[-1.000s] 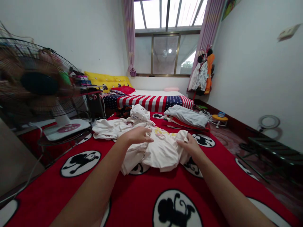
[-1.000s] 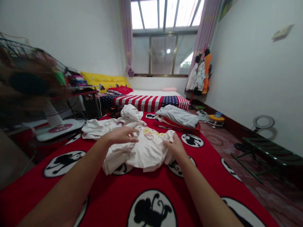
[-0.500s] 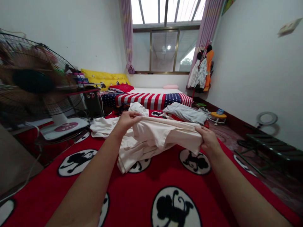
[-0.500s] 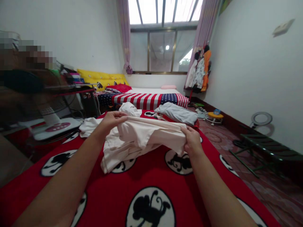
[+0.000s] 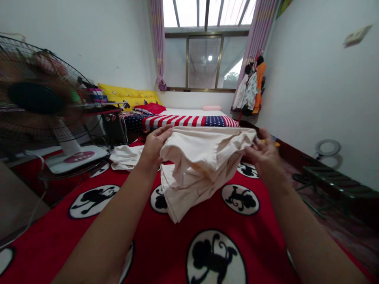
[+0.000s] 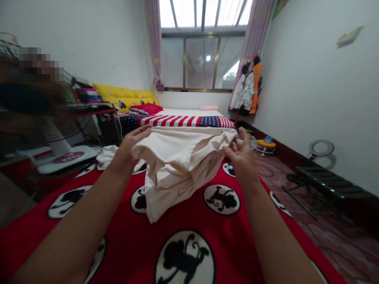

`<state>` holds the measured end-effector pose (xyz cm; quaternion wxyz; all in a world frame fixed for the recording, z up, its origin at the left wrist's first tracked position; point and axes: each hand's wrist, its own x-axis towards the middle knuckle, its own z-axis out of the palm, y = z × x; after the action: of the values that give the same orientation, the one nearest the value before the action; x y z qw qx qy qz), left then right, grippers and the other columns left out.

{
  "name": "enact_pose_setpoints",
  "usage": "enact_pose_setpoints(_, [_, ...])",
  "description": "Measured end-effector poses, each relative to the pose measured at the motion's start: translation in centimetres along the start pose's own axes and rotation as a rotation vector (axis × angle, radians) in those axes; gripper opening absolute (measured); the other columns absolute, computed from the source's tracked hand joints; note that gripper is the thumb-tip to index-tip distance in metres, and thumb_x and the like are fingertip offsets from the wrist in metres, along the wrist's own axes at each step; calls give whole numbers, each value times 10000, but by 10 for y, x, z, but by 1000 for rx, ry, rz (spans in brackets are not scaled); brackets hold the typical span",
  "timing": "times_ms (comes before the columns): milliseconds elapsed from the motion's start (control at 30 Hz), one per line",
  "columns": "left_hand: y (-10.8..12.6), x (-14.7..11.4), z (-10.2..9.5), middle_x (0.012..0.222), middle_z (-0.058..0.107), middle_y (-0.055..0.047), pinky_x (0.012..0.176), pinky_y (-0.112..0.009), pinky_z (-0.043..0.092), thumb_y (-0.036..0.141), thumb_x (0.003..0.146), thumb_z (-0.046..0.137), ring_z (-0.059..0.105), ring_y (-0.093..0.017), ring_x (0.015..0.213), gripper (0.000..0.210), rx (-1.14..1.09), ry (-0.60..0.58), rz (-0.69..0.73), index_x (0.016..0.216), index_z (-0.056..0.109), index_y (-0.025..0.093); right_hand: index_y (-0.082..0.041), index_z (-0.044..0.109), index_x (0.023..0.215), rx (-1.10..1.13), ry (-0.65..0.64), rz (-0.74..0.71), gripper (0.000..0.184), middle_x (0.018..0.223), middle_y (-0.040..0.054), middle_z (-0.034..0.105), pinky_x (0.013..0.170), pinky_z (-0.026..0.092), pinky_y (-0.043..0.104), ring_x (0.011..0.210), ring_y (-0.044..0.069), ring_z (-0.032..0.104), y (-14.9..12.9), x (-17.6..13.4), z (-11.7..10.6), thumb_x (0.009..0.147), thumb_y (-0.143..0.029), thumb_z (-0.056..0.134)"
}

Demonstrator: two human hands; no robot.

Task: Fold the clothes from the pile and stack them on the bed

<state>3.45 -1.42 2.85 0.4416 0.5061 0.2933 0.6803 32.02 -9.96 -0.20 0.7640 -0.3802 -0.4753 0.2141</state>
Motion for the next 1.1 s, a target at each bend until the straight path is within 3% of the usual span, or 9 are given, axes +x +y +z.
enact_pose_setpoints(133, [-32, 8, -9, 859, 667, -54, 809, -308, 518, 140, 665, 675, 658, -173, 853, 261, -62, 37, -279, 918, 612, 151, -172, 689, 1042, -441, -240, 296, 479, 1017, 98, 727, 764, 543, 376, 883, 271, 688, 43, -5, -10, 581, -288, 748])
enact_pose_setpoints(267, [-49, 9, -17, 966, 669, -70, 813, -328, 513, 190, 626, 712, 635, -206, 985, 358, 104, 26, -280, 972, 626, 168, -210, 742, 960, -1095, -276, 155, 310, 997, 96, 732, 803, 496, 401, 909, 303, 674, 56, -10, -21, 696, -362, 687])
enact_pose_setpoints(400, [-49, 3, -12, 1001, 700, -82, 748, -299, 510, 330, 581, 766, 645, -230, 966, 403, 283, -188, -220, 937, 686, 159, -206, 628, 1235, -1412, -254, 131, 613, 1181, 169, 649, 784, 477, 383, 1020, 341, 640, 57, -17, -19, 695, -485, 703])
enact_pose_setpoints(533, [-46, -8, -3, 914, 730, -98, 685, -289, 501, 439, 601, 780, 677, -220, 837, 441, 410, -542, -327, 926, 717, 148, -126, 369, 1446, -1322, -295, 193, 932, 1247, 217, 599, 785, 468, 381, 1063, 349, 615, 73, -25, -17, 645, -421, 742])
enact_pose_setpoints(667, [-52, -17, 1, 879, 731, -96, 608, -280, 503, 461, 633, 771, 683, -220, 754, 445, 552, -810, -432, 961, 735, 163, -151, 670, 1075, -1158, -362, 194, 459, 973, 135, 714, 767, 458, 354, 929, 310, 645, 88, -30, -15, 617, -181, 676])
enact_pose_setpoints(767, [-58, -24, 4, 921, 717, -102, 574, -276, 513, 470, 657, 761, 678, -245, 798, 469, 635, -822, -400, 1021, 733, 176, -178, 720, 867, -1053, -384, 145, 272, 855, 80, 729, 753, 466, 322, 846, 253, 655, 80, -31, -4, 668, -126, 543])
enact_pose_setpoints(933, [-55, -37, 19, 1209, 624, -107, 623, -277, 536, 501, 704, 727, 647, -250, 955, 717, 483, -736, -408, 1349, 519, 268, -205, 682, 1067, -516, -385, -105, 384, 1069, 42, 701, 870, 480, 304, 1011, 210, 627, 38, -46, 39, 728, -141, 514])
enact_pose_setpoints(1033, [-50, -42, 28, 1118, 657, -65, 728, -277, 521, 393, 687, 757, 629, -211, 939, 609, 297, -883, -266, 1247, 587, 222, -223, 656, 1113, -371, -537, -241, 402, 1179, 56, 655, 935, 472, 325, 1119, 210, 589, 18, -58, 57, 751, -105, 530])
enact_pose_setpoints(1100, [-48, -42, 31, 981, 681, -35, 742, -254, 494, 263, 613, 790, 620, -182, 866, 484, 257, -822, -173, 1070, 664, 165, -229, 635, 1141, -303, -546, -296, 407, 1157, 61, 662, 900, 496, 331, 1053, 197, 623, 14, -61, 58, 774, -90, 527])
